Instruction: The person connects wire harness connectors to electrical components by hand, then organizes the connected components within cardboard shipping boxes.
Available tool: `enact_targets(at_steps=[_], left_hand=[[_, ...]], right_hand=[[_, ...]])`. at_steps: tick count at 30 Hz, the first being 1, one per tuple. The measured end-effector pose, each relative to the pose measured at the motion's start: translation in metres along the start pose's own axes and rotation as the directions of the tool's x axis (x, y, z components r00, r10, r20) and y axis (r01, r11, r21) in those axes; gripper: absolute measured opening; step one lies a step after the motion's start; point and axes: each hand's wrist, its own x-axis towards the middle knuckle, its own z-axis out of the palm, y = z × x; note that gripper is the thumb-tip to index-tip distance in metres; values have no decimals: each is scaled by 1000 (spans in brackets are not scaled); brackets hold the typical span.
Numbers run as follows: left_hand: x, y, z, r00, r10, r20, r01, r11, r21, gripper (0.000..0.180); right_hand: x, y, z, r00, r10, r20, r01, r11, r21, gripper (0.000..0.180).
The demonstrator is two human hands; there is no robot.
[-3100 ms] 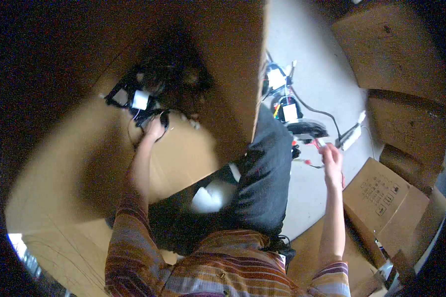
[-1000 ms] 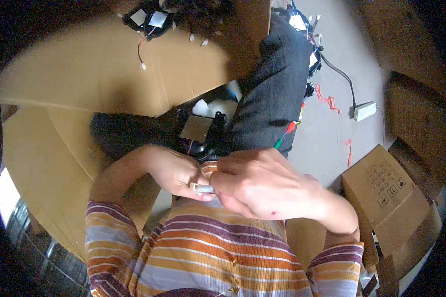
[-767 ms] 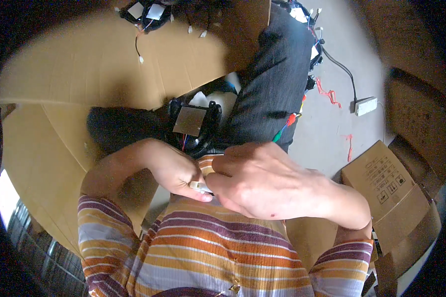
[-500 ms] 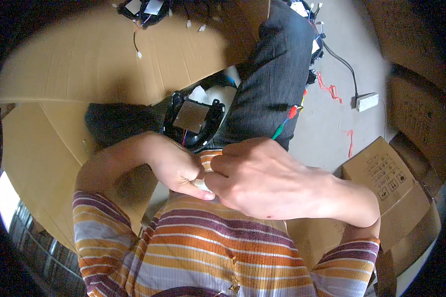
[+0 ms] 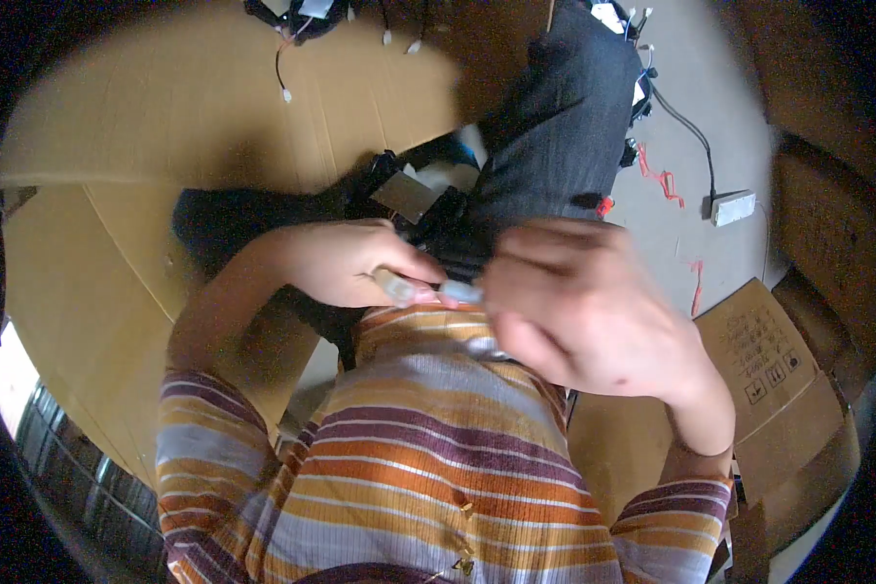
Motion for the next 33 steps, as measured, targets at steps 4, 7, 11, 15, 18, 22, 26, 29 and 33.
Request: enact_targets(at_steps=[4,7,11,15,18,22,26,29,33], left_hand=[[-17,-10,18,946,16,-325,-91,972,-217,19],[-15,-14,35,832,124,-540,-265,945,-192,16],[-21,-2,35,795,-13,-607,-199,939,-281,18],[-19,-7,33,686,213,-696,-261,965,37,20],[-15,-3,36,567,235,-789,-237,965,117,23],[-7,-3,46,435,381,-816,-185,924,334,29],[0,-2,58,230,340,-912,7,937,350,39],[0,-2,60,190,484,-854,101,856,508,35],[5,-5,72,153,558,-816,156,802,577,35]], right_hand=[[-17,-1,-3,992,116,-56,-101,969,226,7],[-25,0,2,984,171,-46,-149,942,301,5],[-21,1,2,979,204,-20,-180,902,393,5],[-18,5,7,977,211,-19,-178,865,469,6],[-16,4,5,971,239,-11,-203,845,494,6],[-17,-3,19,946,320,-59,-215,752,623,7],[-22,-14,33,928,373,-4,-224,567,792,12],[-23,-20,41,902,432,10,-232,465,854,13],[-30,-24,55,874,487,-2,-186,337,923,13]])
